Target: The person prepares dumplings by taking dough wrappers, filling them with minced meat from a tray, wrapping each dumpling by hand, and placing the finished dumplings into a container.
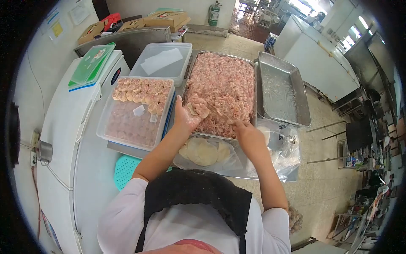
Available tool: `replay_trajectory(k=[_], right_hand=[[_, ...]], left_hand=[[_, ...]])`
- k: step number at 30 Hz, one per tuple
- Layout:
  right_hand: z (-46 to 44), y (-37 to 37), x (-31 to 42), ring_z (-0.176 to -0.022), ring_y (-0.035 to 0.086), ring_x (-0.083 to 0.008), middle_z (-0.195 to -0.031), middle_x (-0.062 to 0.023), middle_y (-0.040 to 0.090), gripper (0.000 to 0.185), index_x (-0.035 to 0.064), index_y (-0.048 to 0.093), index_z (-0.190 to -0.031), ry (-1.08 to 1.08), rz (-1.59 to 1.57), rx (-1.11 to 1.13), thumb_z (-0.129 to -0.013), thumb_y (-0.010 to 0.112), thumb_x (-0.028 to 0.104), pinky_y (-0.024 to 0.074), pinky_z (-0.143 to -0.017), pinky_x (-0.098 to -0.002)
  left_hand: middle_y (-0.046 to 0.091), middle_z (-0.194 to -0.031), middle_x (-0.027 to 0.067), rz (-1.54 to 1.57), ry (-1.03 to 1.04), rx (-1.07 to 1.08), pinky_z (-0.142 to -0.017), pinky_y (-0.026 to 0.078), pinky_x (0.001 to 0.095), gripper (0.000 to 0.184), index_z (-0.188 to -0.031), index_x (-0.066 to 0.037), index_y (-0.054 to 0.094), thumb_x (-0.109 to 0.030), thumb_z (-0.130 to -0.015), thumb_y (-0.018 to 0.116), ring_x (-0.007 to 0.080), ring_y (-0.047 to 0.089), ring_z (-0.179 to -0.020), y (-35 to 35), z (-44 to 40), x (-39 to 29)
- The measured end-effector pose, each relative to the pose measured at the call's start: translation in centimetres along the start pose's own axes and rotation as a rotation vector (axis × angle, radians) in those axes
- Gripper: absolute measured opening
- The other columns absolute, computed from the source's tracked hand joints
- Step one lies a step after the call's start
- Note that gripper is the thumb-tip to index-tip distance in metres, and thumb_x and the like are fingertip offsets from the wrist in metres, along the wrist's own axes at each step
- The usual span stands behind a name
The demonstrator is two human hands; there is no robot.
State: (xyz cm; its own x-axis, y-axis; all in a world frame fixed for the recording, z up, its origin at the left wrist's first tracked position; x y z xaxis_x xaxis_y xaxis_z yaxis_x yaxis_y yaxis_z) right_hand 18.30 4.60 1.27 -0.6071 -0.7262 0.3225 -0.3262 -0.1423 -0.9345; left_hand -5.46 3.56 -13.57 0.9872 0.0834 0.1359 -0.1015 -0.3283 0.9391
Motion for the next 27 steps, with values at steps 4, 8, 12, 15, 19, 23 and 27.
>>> replay_trajectory(k=[4,8,12,15,19,23,27], right_hand=[[-0.4,1.7,-1.7,-0.081,0.064,-0.0352,-0.090,-0.0164,0.065,0.024,0.0046,0.063,-0.109,-0.102,0.063,0.054,-0.093,0.054,0.022,0.0509,-0.069,-0.0437],[-0.2,-3.9,0.1,-0.081,0.063,-0.0361,-0.087,-0.0158,0.063,0.026,0.0051,0.062,-0.112,-0.075,0.222,0.072,-0.093,0.054,0.021,0.0506,-0.068,-0.0440],[-0.6,-1.7,-2.1,-0.080,0.064,-0.0335,-0.081,-0.0151,0.063,0.029,0.0040,0.062,-0.115,-0.202,0.088,-0.018,-0.094,0.054,0.023,0.0506,-0.067,-0.0419],[-1.3,-2.7,-5.3,-0.076,0.063,-0.0250,-0.074,-0.0124,0.061,0.032,0.0006,0.062,-0.114,-0.220,-0.284,-0.049,-0.097,0.052,0.027,0.0495,-0.065,-0.0381],[-1.6,-2.5,-9.2,-0.061,0.045,-0.0094,-0.063,-0.0004,0.047,0.037,-0.0012,0.065,-0.110,-0.015,-0.688,0.129,-0.100,0.050,0.031,0.0383,-0.055,-0.0258],[-1.4,-3.5,-9.6,-0.056,0.036,-0.0047,-0.062,0.0033,0.042,0.033,0.0017,0.066,-0.111,0.001,-0.789,0.335,-0.099,0.052,0.029,0.0298,-0.051,-0.0208],[-1.0,-4.1,-9.7,-0.059,0.042,-0.0068,-0.065,0.0016,0.047,0.032,-0.0014,0.064,-0.112,-0.117,-0.758,0.397,-0.098,0.054,0.026,0.0361,-0.053,-0.0236]], left_hand=[[0.061,-0.095,0.0155,-0.418,0.163,-0.686,-0.088,0.048,0.0481,0.066,-0.115,-0.007,0.058,-0.064,-0.094,0.033,0.0324,0.058,-0.089,10.8,-0.5,5.1],[0.061,-0.100,0.0153,-0.583,0.142,-0.626,-0.088,0.048,0.0510,0.066,-0.118,-0.002,0.055,-0.060,-0.094,0.039,0.0310,0.059,-0.093,8.2,-1.0,4.0],[0.062,-0.107,0.0145,-0.503,0.242,-0.539,-0.086,0.049,0.0507,0.063,-0.122,0.005,0.051,-0.052,-0.094,0.048,0.0286,0.061,-0.096,8.3,-2.1,5.8],[0.061,-0.114,0.0160,-0.458,0.243,-0.406,-0.088,0.049,0.0481,0.052,-0.125,-0.001,0.051,-0.040,-0.092,0.058,0.0286,0.061,-0.102,6.7,-1.9,4.7],[0.059,-0.120,0.0156,-1.463,0.191,-0.350,-0.096,0.045,0.0420,0.059,-0.134,-0.007,0.045,-0.027,-0.084,0.070,0.0284,0.058,-0.110,11.2,-0.7,7.1],[0.059,-0.124,0.0125,-2.293,0.356,-0.063,-0.101,0.041,0.0376,0.076,-0.137,-0.008,0.044,-0.024,-0.072,0.081,0.0261,0.056,-0.115,11.9,-1.3,7.8],[0.061,-0.122,0.0113,-2.292,-0.212,-0.143,-0.102,0.040,0.0359,0.069,-0.126,-0.006,0.056,-0.026,-0.066,0.085,0.0245,0.055,-0.117,14.5,-1.4,9.1]])
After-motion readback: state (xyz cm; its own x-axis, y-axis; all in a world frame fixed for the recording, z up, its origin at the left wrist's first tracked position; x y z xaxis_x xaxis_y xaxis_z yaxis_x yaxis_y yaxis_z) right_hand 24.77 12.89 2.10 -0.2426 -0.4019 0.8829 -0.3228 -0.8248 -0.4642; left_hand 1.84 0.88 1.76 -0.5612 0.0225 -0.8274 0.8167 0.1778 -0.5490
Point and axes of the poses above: each hand's wrist, its own z-axis away from the middle knuckle, its own y-axis out of the palm, x = y × z, the point moved 1 cm from there along -z, towards the middle knuckle
